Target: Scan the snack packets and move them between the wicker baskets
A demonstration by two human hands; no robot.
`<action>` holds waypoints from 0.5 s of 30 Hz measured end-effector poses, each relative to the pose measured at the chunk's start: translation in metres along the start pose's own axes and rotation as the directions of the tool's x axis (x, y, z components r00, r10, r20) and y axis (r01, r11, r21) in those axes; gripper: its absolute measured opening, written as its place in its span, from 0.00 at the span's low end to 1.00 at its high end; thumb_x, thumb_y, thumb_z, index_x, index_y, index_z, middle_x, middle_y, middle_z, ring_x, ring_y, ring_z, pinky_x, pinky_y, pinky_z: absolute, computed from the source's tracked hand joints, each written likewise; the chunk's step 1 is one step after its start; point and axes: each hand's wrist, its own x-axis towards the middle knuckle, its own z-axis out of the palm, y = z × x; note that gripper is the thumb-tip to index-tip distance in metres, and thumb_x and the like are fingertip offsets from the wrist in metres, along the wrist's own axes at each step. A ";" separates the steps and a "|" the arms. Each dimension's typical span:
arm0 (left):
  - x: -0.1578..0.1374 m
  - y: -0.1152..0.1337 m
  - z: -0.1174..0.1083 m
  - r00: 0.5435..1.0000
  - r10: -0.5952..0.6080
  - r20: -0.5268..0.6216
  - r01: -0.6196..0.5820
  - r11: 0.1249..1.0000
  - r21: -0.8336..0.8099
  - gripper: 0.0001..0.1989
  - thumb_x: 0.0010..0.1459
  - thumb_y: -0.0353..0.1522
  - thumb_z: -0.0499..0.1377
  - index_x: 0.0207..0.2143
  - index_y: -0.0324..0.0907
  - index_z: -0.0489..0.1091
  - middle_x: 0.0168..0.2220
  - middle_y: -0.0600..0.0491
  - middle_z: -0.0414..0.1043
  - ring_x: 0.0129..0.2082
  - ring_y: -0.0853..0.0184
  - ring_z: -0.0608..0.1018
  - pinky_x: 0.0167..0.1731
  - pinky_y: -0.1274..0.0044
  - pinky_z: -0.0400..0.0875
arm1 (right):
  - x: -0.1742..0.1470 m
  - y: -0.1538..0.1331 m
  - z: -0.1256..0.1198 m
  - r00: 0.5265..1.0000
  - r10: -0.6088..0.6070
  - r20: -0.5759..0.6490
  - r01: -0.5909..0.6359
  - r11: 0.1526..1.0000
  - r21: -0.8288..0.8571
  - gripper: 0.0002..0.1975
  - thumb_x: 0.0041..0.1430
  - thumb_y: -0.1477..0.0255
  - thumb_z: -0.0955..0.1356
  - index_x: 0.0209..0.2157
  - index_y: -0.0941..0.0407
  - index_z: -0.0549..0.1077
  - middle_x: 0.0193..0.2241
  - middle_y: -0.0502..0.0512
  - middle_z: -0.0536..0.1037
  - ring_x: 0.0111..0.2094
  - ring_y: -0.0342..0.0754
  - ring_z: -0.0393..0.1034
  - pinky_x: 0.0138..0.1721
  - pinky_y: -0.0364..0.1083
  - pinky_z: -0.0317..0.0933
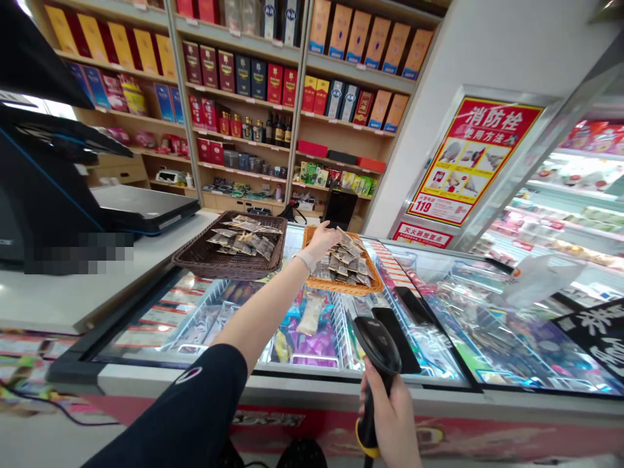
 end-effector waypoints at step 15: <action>-0.017 0.045 -0.178 0.884 0.348 -0.313 0.036 0.616 0.787 0.11 0.48 0.22 0.62 0.36 0.40 0.72 0.41 0.42 0.78 0.47 0.55 0.80 0.49 0.66 0.72 | -0.002 0.013 0.037 0.984 0.001 0.176 -0.001 1.000 -0.003 0.27 0.59 0.43 0.69 0.27 0.54 0.72 0.18 0.48 0.69 0.19 0.47 0.65 0.22 0.45 0.62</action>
